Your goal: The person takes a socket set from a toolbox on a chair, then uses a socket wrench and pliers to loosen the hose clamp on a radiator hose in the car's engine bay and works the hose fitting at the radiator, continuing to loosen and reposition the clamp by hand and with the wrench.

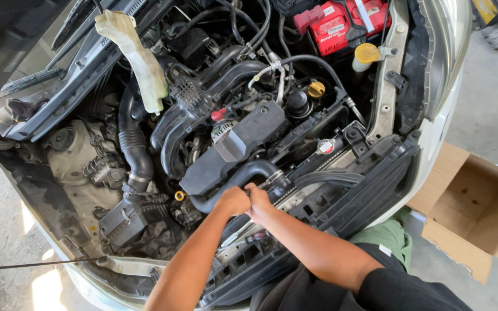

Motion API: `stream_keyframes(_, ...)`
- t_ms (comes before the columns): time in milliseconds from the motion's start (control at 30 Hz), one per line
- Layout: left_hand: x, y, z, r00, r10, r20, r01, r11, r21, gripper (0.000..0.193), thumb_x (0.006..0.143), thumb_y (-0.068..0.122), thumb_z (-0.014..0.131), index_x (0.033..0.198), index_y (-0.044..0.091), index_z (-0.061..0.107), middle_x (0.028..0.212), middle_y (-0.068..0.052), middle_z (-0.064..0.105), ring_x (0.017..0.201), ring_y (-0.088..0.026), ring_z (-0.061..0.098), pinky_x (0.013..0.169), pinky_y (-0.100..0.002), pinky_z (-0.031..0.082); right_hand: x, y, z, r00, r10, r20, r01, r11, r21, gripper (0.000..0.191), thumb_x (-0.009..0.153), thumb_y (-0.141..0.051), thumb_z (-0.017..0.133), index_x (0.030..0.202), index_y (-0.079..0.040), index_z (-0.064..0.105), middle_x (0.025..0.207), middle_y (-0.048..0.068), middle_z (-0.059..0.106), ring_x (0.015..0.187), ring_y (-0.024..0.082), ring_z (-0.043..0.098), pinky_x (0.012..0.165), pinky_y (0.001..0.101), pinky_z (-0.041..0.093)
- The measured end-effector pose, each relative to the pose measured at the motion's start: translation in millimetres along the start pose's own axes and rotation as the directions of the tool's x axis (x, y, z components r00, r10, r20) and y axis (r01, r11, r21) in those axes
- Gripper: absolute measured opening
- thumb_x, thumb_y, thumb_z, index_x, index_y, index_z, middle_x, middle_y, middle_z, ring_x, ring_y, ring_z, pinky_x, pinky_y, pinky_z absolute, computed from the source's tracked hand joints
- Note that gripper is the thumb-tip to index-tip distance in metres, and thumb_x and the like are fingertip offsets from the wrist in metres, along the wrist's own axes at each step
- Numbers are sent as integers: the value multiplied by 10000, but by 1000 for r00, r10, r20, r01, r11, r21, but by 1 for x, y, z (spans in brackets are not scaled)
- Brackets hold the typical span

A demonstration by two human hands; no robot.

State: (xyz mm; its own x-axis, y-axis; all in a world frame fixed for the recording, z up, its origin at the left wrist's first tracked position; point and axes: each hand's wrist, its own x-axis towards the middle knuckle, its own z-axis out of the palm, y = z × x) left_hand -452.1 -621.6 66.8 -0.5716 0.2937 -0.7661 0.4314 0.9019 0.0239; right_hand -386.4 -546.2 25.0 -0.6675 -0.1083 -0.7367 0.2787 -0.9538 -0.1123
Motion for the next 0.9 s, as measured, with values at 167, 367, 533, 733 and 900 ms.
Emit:
stream_keyframes(167,2,8,-6,991,-135,-20,129,975,-181,380,787,207,614,1055,-25,749,1132,-303,685,1121,-416,674,943,-459,548,13,-1,-8,999,21,39,-22,1000,22,151,924,-186,594,851,-54,594,736,96,586,641,255,625,520,432,520)
stream_keyframes(367,-5,26,-30,993,-90,72,96,992,-86,314,757,169,600,919,-42,768,916,-280,743,833,-383,758,727,-459,598,11,-14,-8,995,69,67,-71,997,38,169,957,-169,537,844,-55,590,784,121,602,683,297,649,601,509,590)
stream_keyframes(533,-4,36,-40,986,-104,131,115,990,-85,299,751,156,592,858,-51,780,827,-246,751,694,-342,753,627,-444,597,9,-21,-10,975,124,184,-132,991,31,223,937,-211,484,857,-35,595,829,224,650,728,424,674,655,579,607)
stream_keyframes(733,5,10,-10,999,33,-3,-33,999,-21,339,774,277,658,976,34,779,1036,-271,711,974,-421,700,843,-484,556,-2,-12,-23,996,67,62,-48,963,-264,462,1051,-517,476,1052,-90,653,986,121,710,837,251,730,758,493,621)
stream_keyframes(900,22,-9,9,996,-78,-33,72,985,-157,442,844,365,636,1095,23,760,1200,-262,677,1153,-409,651,941,-466,545,-69,-7,-54,938,-229,261,299,151,-942,345,973,-426,576,1080,-112,670,954,153,750,858,288,737,722,407,564)
